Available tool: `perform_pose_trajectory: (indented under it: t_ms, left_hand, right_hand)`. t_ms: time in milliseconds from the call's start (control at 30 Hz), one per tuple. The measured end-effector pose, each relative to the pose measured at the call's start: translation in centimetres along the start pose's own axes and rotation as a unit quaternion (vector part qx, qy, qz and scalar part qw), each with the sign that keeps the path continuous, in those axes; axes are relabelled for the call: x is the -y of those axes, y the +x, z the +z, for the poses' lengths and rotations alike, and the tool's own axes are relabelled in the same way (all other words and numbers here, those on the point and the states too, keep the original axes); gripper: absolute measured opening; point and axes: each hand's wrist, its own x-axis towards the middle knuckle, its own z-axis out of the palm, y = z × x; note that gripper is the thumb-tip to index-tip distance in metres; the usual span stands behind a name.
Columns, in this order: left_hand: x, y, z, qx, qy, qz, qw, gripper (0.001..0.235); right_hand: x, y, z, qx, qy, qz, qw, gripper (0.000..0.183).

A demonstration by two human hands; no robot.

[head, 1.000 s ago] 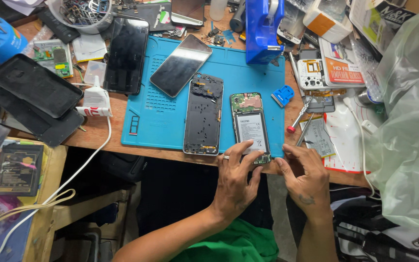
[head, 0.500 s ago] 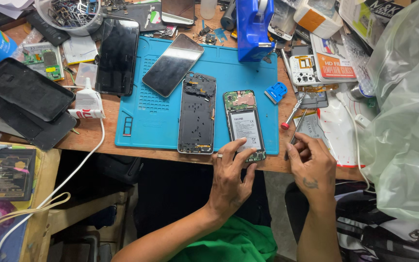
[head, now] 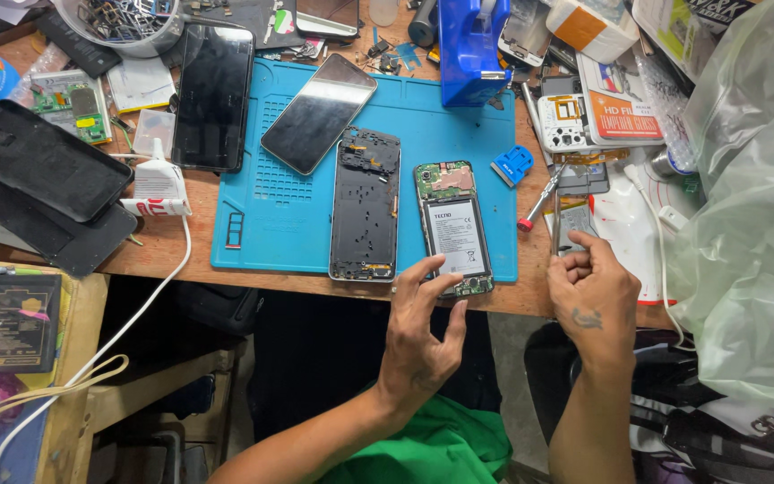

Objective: The person uses a screwdriver to remove screws from a disassembled smartphone and manipulates internal components. They handle the phone body, battery, and circuit board while working at a cluttered repair bench.

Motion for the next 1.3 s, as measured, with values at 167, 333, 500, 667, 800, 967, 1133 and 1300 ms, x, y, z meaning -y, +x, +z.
perform_pose_trajectory:
  t_ms: [167,333,500,667,800,967,1133,1300]
  left_hand:
    - [-0.7,-0.6,-1.1,-0.002,-0.01,-0.041,0.999,0.038]
    - [-1.0,0.0,-1.3,0.016,0.005,-0.051,0.999,0.043]
    - [-2.0,0.3,-1.8,0.059,0.013,-0.087,0.994,0.053]
    - [-3.1,0.2,-2.3,0.073,-0.013,-0.102,0.992,0.057]
    - [-3.3,0.4,-2.4,0.081,-0.024,-0.114,0.99,0.058]
    - [-2.9,0.5,-2.3,0.082,-0.009,-0.114,0.99,0.058]
    - [-2.8,0.4,-2.4,0.079,-0.004,-0.107,0.991,0.058]
    - [-2.5,0.5,-2.4,0.083,0.0,-0.12,0.989,0.058]
  right_hand:
    - [-1.3,-0.5,0.0,-0.009,0.015,0.002,1.0,0.037]
    - [-2.1,-1.1,-1.3,-0.005,-0.011,-0.047,0.999,0.038]
    - [-2.3,-2.2,-1.2,-0.007,0.053,-0.07,0.996,0.025]
    - [-1.7,-2.8,0.4,0.013,0.198,-0.03,0.98,0.012]
    - [-0.4,-3.3,1.4,-0.014,0.226,-0.065,0.972,0.012]
    - [1.0,-2.9,2.6,-0.007,0.335,-0.105,0.936,0.02]
    - [1.8,-2.2,3.3,-0.02,0.197,-0.135,0.971,0.02]
    - [2.1,-2.0,2.9,-0.034,0.095,-0.161,0.982,0.018]
